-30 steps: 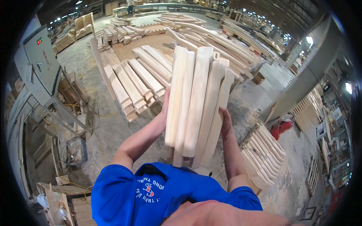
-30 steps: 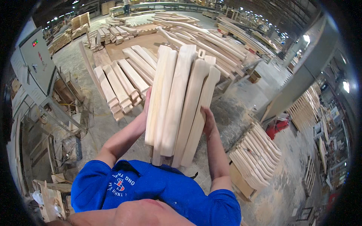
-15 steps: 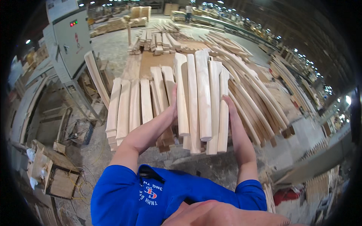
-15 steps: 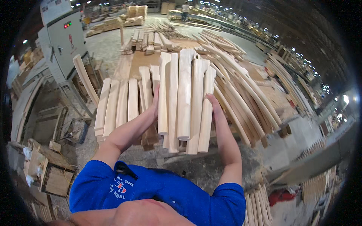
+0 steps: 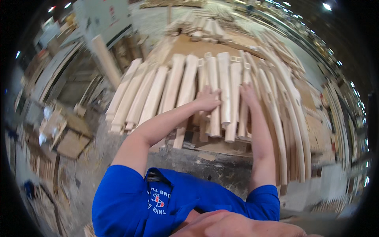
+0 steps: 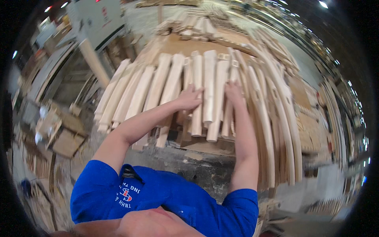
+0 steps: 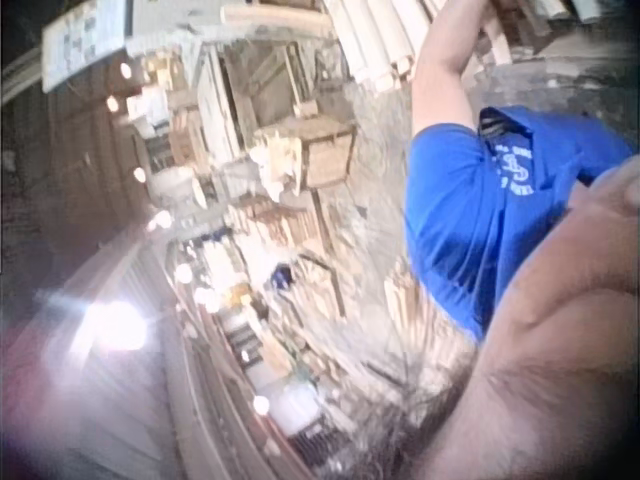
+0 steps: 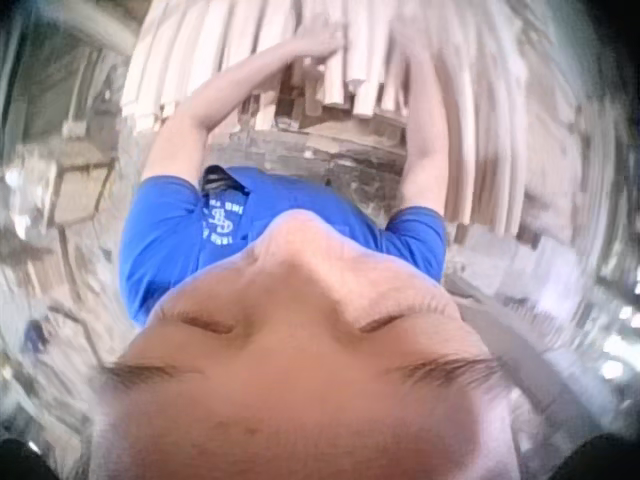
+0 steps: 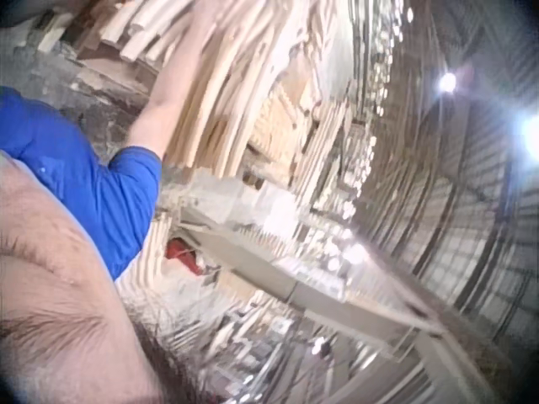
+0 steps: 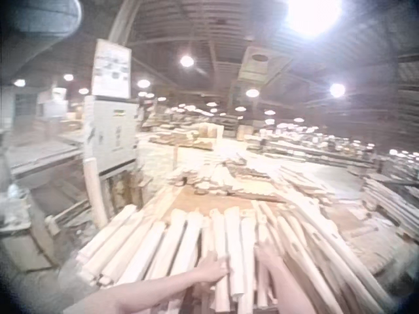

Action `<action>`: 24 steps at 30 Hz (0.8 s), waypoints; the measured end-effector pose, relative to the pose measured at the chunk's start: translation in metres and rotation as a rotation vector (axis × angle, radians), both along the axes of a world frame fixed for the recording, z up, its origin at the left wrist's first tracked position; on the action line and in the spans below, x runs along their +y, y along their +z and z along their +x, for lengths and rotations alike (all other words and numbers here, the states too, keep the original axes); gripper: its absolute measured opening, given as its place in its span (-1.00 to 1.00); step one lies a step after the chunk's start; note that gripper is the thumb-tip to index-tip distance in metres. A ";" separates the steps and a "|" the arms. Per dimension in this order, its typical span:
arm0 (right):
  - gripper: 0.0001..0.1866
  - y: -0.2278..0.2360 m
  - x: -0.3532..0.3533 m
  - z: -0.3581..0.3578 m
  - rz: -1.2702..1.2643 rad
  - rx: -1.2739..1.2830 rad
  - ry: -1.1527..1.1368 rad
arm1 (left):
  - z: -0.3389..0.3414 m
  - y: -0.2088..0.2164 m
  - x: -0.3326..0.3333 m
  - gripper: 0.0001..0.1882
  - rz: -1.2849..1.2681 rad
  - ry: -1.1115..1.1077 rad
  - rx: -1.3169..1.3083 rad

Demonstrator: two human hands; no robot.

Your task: The person picks up and stacks wooden pieces on a workbench and then on the floor. They handle the pieces by hand, arranging them into neat piles.

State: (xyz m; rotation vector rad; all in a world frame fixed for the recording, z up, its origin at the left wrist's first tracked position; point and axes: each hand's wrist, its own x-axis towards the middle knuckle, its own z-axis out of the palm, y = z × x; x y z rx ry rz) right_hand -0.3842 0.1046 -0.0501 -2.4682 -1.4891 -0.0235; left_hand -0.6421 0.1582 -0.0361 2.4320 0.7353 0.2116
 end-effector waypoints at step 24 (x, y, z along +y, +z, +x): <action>-0.46 -0.001 0.083 -0.800 -0.670 0.513 1.757 | -0.643 -0.119 -0.374 -0.93 0.013 1.228 -0.005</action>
